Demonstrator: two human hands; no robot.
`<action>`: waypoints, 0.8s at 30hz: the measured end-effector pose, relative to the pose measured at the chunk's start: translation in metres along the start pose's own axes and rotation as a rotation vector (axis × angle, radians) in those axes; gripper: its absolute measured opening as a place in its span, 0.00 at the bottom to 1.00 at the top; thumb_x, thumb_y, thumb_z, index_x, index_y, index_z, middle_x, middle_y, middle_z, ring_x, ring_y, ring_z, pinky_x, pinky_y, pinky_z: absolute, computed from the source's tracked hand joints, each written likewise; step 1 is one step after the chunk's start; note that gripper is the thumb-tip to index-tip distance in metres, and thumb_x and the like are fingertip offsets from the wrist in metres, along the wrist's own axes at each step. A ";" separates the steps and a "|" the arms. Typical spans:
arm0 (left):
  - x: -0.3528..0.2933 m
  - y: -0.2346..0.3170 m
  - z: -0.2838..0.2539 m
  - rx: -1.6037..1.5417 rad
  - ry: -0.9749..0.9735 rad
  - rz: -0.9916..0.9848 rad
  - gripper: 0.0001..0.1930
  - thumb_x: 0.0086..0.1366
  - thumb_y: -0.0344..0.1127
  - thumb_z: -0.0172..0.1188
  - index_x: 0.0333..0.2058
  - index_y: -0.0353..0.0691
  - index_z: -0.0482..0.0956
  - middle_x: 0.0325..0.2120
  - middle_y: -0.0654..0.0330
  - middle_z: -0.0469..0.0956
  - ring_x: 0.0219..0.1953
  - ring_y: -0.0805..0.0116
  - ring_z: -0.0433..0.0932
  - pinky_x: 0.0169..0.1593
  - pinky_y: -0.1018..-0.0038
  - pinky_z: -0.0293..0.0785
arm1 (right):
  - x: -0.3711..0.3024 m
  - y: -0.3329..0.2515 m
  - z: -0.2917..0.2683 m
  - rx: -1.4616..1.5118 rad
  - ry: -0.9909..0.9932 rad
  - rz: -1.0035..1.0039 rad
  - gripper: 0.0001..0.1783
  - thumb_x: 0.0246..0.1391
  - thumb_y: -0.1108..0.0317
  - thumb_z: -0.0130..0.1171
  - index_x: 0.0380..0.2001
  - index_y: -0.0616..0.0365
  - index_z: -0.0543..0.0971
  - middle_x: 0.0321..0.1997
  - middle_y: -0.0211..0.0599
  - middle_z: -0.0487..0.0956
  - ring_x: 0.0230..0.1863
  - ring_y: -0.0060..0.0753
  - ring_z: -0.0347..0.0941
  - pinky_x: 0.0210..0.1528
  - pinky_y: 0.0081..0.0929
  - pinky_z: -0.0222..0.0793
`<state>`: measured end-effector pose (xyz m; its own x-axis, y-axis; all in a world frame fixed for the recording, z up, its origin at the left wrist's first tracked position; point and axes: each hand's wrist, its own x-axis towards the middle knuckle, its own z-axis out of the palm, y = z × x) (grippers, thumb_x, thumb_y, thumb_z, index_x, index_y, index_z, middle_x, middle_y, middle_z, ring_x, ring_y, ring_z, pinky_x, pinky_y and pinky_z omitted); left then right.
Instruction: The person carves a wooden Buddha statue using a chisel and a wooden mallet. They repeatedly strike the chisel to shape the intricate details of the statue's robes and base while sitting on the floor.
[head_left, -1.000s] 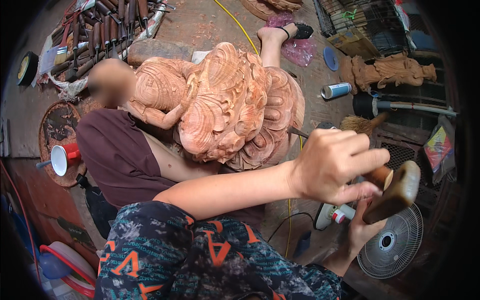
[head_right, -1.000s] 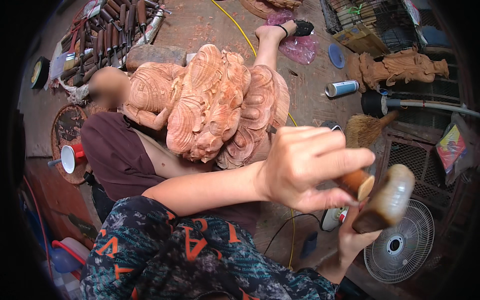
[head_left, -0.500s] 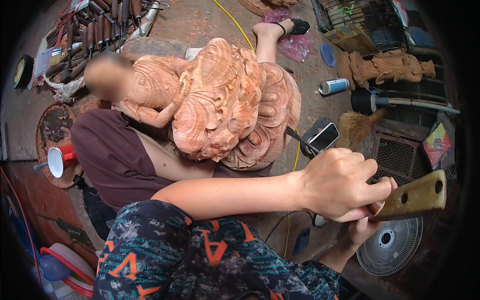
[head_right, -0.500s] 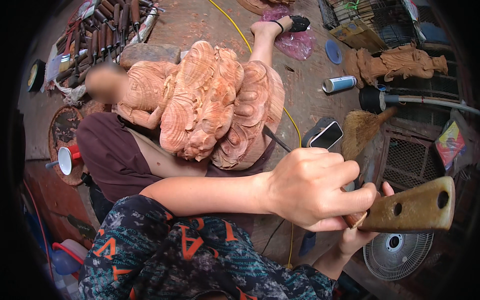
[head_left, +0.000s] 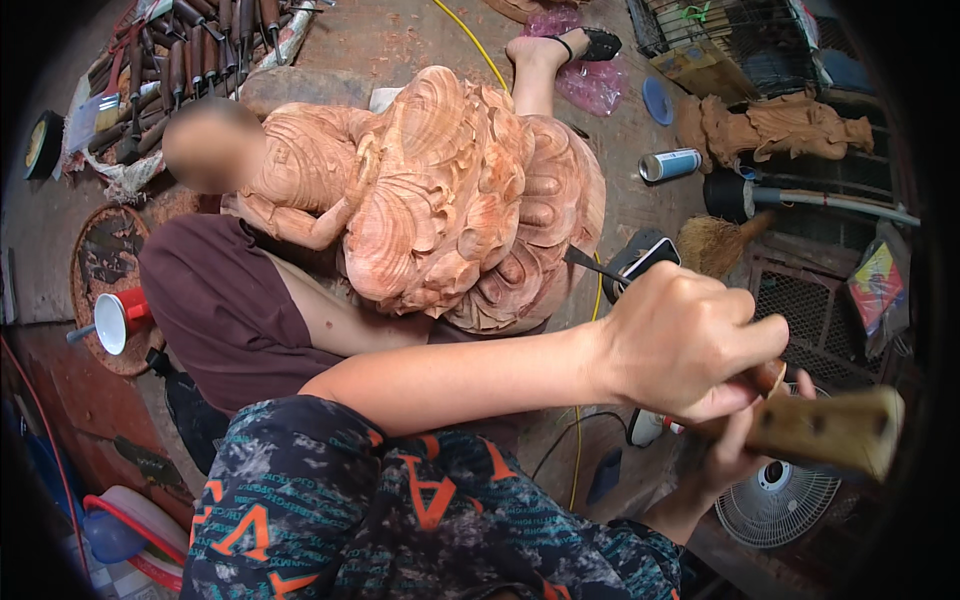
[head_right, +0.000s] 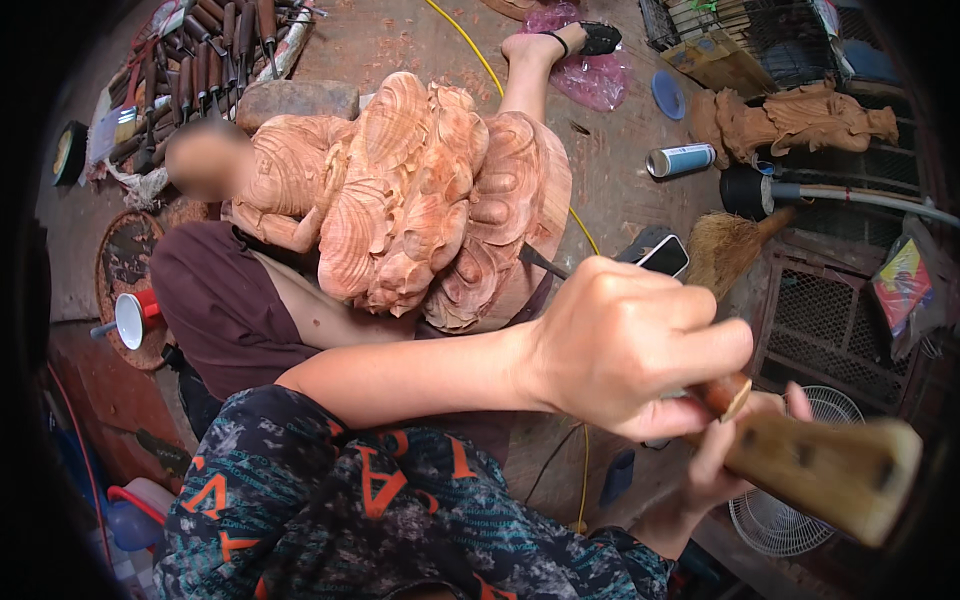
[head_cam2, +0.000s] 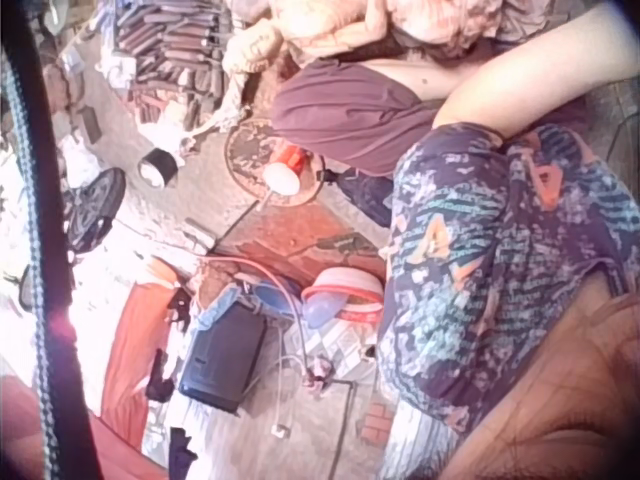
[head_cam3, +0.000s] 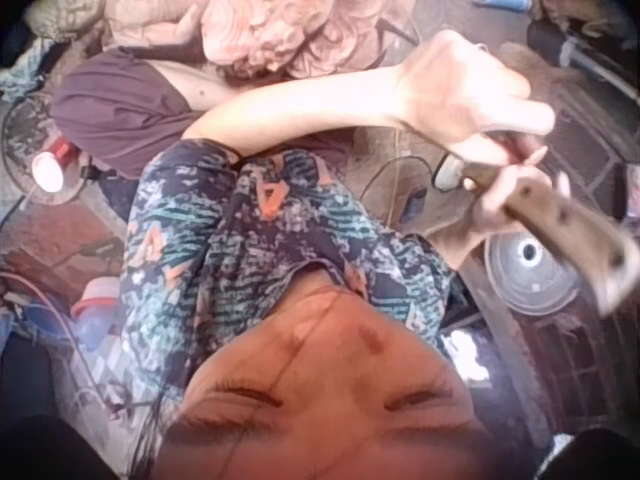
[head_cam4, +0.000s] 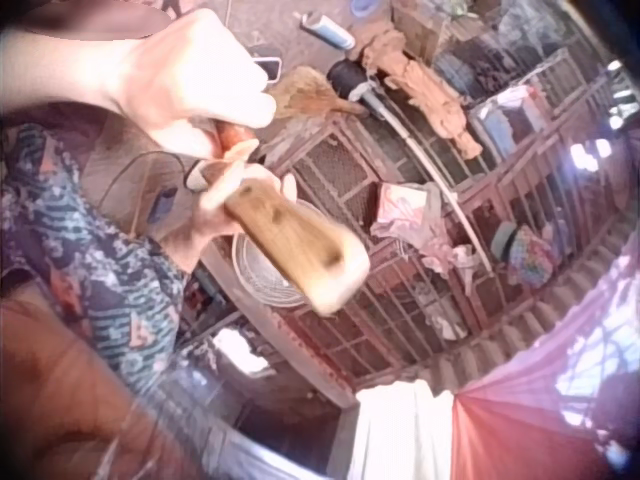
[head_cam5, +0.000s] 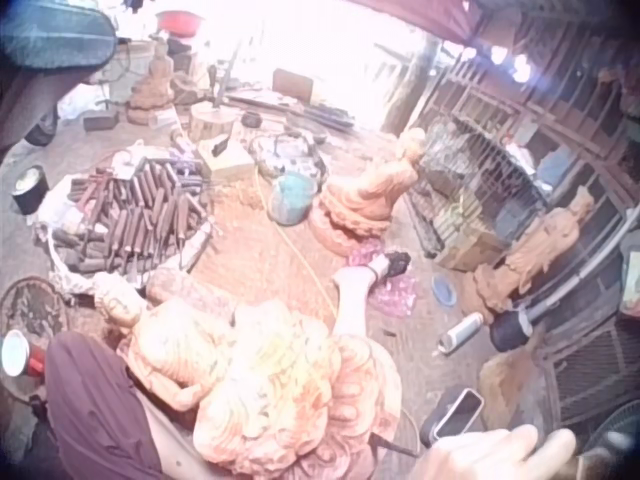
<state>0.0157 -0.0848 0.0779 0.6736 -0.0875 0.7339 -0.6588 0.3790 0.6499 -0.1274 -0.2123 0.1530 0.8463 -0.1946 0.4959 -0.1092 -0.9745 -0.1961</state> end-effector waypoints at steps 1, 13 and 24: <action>0.000 -0.001 0.001 0.002 -0.010 -0.010 0.16 0.39 0.41 0.65 0.26 0.45 0.70 0.16 0.63 0.65 0.17 0.64 0.73 0.18 0.69 0.66 | -0.001 -0.001 0.001 -0.028 0.005 0.002 0.38 0.49 0.79 0.51 0.63 0.69 0.50 0.32 0.35 0.68 0.37 0.28 0.64 0.46 0.29 0.62; -0.015 -0.007 0.000 0.086 0.065 0.061 0.23 0.42 0.41 0.64 0.41 0.47 0.80 0.16 0.66 0.63 0.16 0.69 0.67 0.18 0.72 0.63 | -0.014 0.000 0.005 0.055 -0.027 0.067 0.36 0.47 0.79 0.58 0.60 0.70 0.58 0.47 0.40 0.71 0.46 0.29 0.68 0.53 0.29 0.65; -0.012 -0.007 -0.003 0.004 -0.041 0.105 0.23 0.39 0.50 0.66 0.33 0.45 0.76 0.16 0.66 0.65 0.16 0.68 0.71 0.18 0.72 0.64 | -0.013 -0.013 0.012 0.278 0.089 0.206 0.52 0.43 0.46 0.61 0.61 0.71 0.53 0.39 0.39 0.69 0.38 0.29 0.69 0.43 0.29 0.65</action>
<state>0.0134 -0.0841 0.0642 0.5869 -0.0855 0.8052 -0.7261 0.3846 0.5700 -0.1309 -0.1960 0.1385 0.7713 -0.4046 0.4913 -0.1161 -0.8485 -0.5164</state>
